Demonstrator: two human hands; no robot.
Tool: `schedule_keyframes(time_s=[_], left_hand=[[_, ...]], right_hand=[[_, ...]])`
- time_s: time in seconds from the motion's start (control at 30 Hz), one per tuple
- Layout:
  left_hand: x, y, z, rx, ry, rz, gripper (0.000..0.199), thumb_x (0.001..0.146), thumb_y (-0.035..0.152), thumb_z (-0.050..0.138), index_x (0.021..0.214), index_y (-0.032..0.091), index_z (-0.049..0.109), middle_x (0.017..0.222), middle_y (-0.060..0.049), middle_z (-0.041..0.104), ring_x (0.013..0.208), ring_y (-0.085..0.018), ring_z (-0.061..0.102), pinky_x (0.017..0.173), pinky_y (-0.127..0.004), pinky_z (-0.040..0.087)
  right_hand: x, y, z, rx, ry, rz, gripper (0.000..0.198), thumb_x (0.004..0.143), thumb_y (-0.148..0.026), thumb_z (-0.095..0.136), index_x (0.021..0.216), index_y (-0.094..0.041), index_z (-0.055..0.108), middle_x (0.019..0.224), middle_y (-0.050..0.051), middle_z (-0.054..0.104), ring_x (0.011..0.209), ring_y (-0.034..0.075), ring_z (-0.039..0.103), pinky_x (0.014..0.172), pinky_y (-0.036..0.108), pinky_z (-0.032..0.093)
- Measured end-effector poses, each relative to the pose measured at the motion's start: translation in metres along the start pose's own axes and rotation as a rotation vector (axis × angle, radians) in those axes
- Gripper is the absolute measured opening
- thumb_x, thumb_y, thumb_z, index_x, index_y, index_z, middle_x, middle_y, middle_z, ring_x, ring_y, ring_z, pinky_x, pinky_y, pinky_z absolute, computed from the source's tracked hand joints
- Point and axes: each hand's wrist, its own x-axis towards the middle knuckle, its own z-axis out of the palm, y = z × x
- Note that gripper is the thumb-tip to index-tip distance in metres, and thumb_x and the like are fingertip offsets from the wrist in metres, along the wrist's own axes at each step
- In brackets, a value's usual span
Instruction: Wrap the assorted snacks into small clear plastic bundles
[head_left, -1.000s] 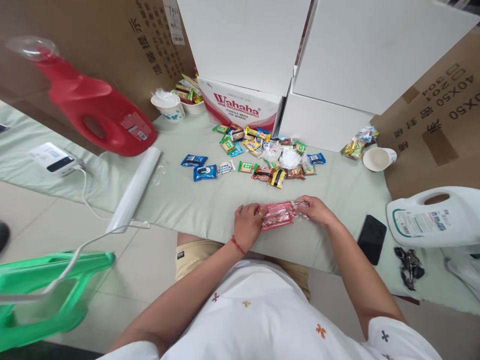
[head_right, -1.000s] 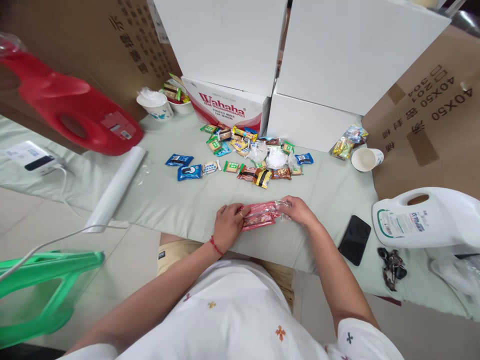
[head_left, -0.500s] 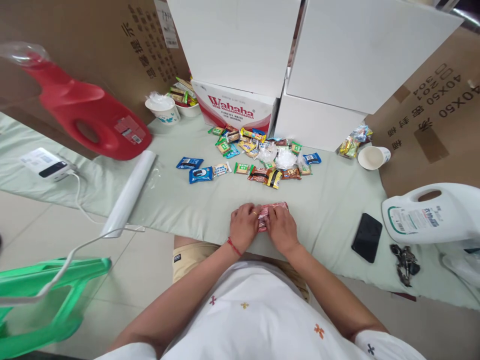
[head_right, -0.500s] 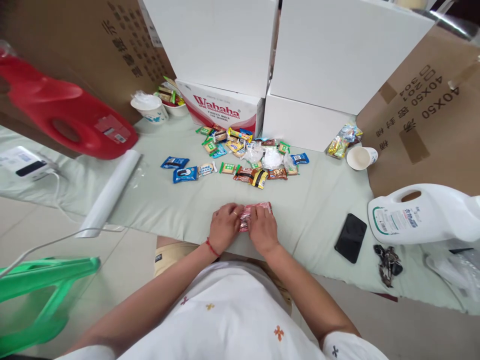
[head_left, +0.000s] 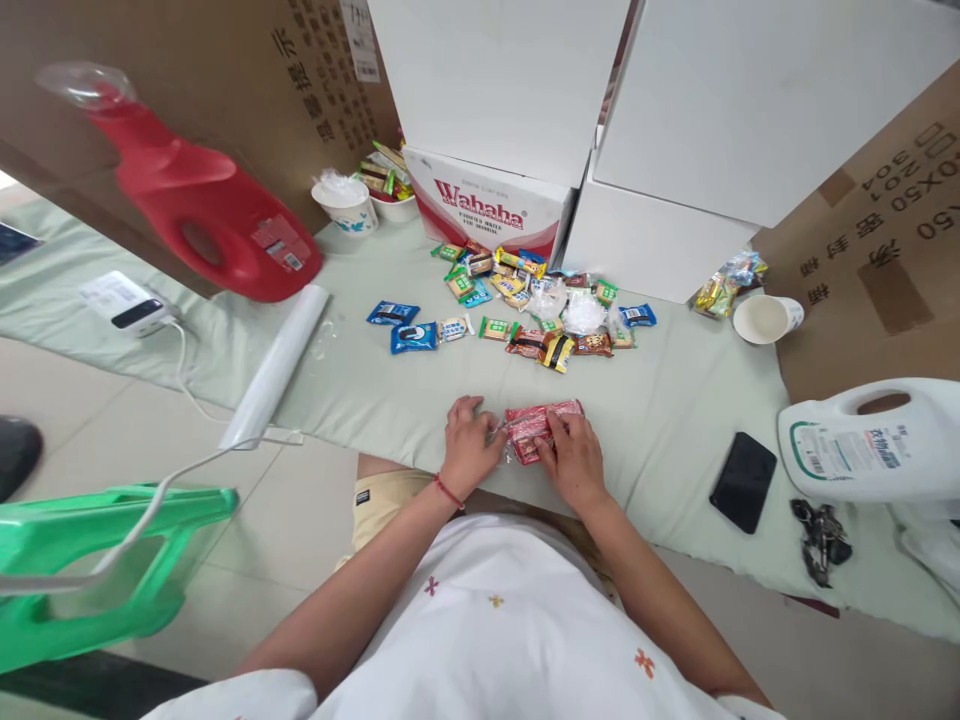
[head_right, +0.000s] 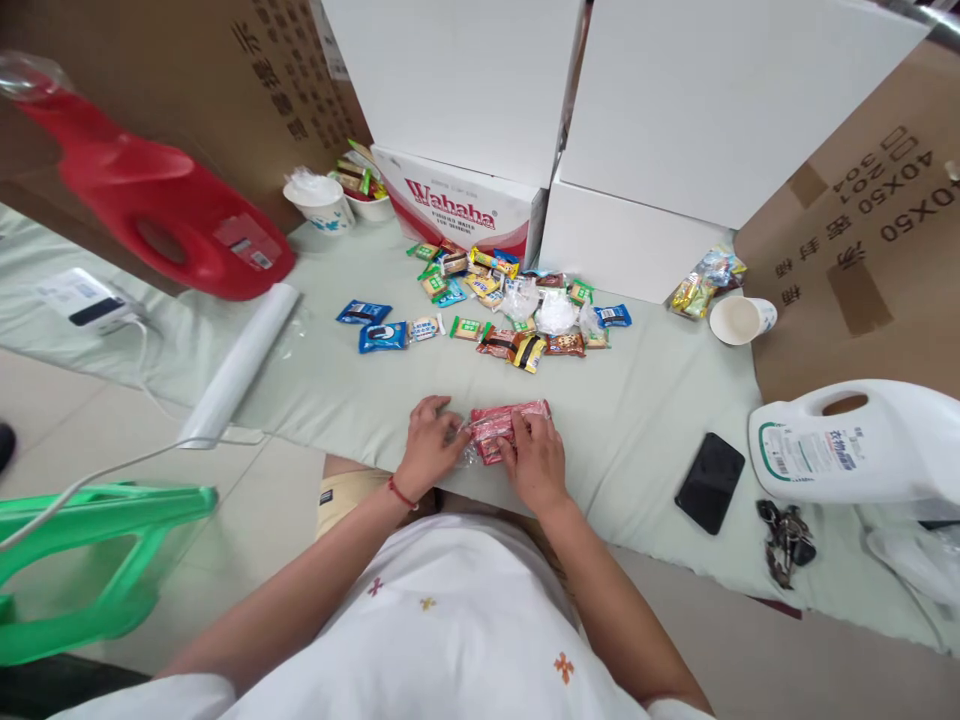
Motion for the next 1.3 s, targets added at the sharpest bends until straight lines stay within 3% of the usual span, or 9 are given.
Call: schedule_keyframes(time_s=[0.23, 0.43, 0.57, 0.8, 0.9, 1.03, 1.13, 1.23, 1.3], left_hand=[[0.006, 0.011, -0.02, -0.149, -0.23, -0.165, 0.017, 0.088, 0.033, 0.059, 0.076, 0.022, 0.052, 0.065, 0.003, 0.056, 0.064, -0.017, 0.055, 0.064, -0.027, 0.039], [0.025, 0.058, -0.01, -0.069, -0.28, -0.225, 0.005, 0.087, 0.022, 0.057, 0.082, 0.019, 0.057, 0.075, -0.002, 0.068, 0.072, -0.018, 0.064, 0.064, -0.026, 0.041], [0.019, 0.088, 0.005, 0.212, -0.296, -0.116, 0.027, 0.101, 0.029, 0.039, 0.104, 0.013, 0.061, 0.092, -0.014, 0.072, 0.082, -0.025, 0.071, 0.066, -0.031, 0.046], [0.012, 0.08, 0.017, 0.262, -0.307, 0.08, 0.031, 0.103, 0.026, 0.034, 0.119, 0.014, 0.057, 0.103, -0.016, 0.07, 0.086, -0.027, 0.072, 0.068, -0.034, 0.051], [0.022, 0.071, 0.011, 0.094, -0.326, 0.015, 0.031, 0.098, 0.025, 0.045, 0.125, 0.015, 0.056, 0.093, -0.012, 0.071, 0.082, -0.027, 0.071, 0.07, -0.035, 0.05], [0.026, 0.048, -0.002, -0.664, -0.363, 0.006, 0.053, 0.092, 0.033, 0.057, 0.141, 0.018, 0.045, 0.095, -0.005, 0.072, 0.06, -0.013, 0.058, 0.061, -0.027, 0.045], [0.016, 0.022, -0.007, -0.938, -0.063, -0.035, 0.035, 0.09, 0.029, 0.054, 0.123, 0.02, 0.058, 0.099, -0.003, 0.071, 0.055, -0.009, 0.047, 0.058, -0.025, 0.043], [0.0, 0.001, -0.007, -0.658, 0.357, -0.11, 0.015, 0.086, 0.022, 0.051, 0.094, 0.02, 0.062, 0.093, -0.004, 0.065, 0.076, -0.016, 0.056, 0.073, -0.03, 0.048], [-0.01, -0.004, -0.006, -0.406, 0.367, -0.112, 0.016, 0.088, 0.025, 0.047, 0.088, 0.02, 0.063, 0.095, -0.007, 0.063, 0.09, -0.021, 0.059, 0.083, -0.035, 0.048]], right_hand=[[-0.001, -0.003, -0.001, -0.021, 0.005, 0.015, 0.047, 0.101, -0.04, 0.053, 0.141, -0.016, 0.058, 0.119, 0.014, 0.06, 0.104, 0.028, 0.055, 0.089, 0.042, 0.049], [-0.001, -0.011, 0.007, -0.115, -0.012, 0.028, 0.045, 0.101, -0.033, 0.053, 0.141, -0.013, 0.056, 0.116, 0.015, 0.06, 0.103, 0.03, 0.052, 0.086, 0.045, 0.048], [-0.002, -0.011, 0.012, -0.101, 0.002, 0.042, 0.042, 0.101, -0.023, 0.048, 0.141, -0.017, 0.056, 0.114, 0.014, 0.061, 0.099, 0.028, 0.05, 0.086, 0.044, 0.046], [-0.016, -0.013, 0.012, -0.047, 0.017, 0.009, 0.052, 0.1, -0.03, 0.052, 0.151, -0.019, 0.047, 0.132, 0.016, 0.056, 0.102, 0.029, 0.047, 0.085, 0.043, 0.042], [-0.024, -0.02, 0.01, -0.077, 0.015, -0.009, 0.051, 0.102, -0.031, 0.049, 0.15, -0.017, 0.047, 0.141, 0.018, 0.052, 0.107, 0.03, 0.046, 0.088, 0.045, 0.041], [-0.028, -0.026, 0.006, -0.121, 0.0, 0.021, 0.049, 0.102, -0.029, 0.05, 0.149, -0.018, 0.05, 0.143, 0.018, 0.053, 0.111, 0.031, 0.046, 0.091, 0.047, 0.039], [-0.027, -0.026, 0.003, -0.114, -0.018, 0.025, 0.048, 0.102, -0.031, 0.051, 0.148, -0.019, 0.051, 0.143, 0.017, 0.053, 0.109, 0.03, 0.047, 0.09, 0.045, 0.04], [-0.026, -0.024, 0.003, -0.098, -0.001, 0.041, 0.048, 0.102, -0.033, 0.05, 0.148, -0.019, 0.051, 0.141, 0.018, 0.054, 0.109, 0.03, 0.047, 0.089, 0.046, 0.041], [-0.027, -0.024, 0.004, -0.087, 0.014, 0.049, 0.048, 0.102, -0.033, 0.05, 0.148, -0.019, 0.051, 0.141, 0.018, 0.054, 0.11, 0.03, 0.046, 0.09, 0.046, 0.041]])
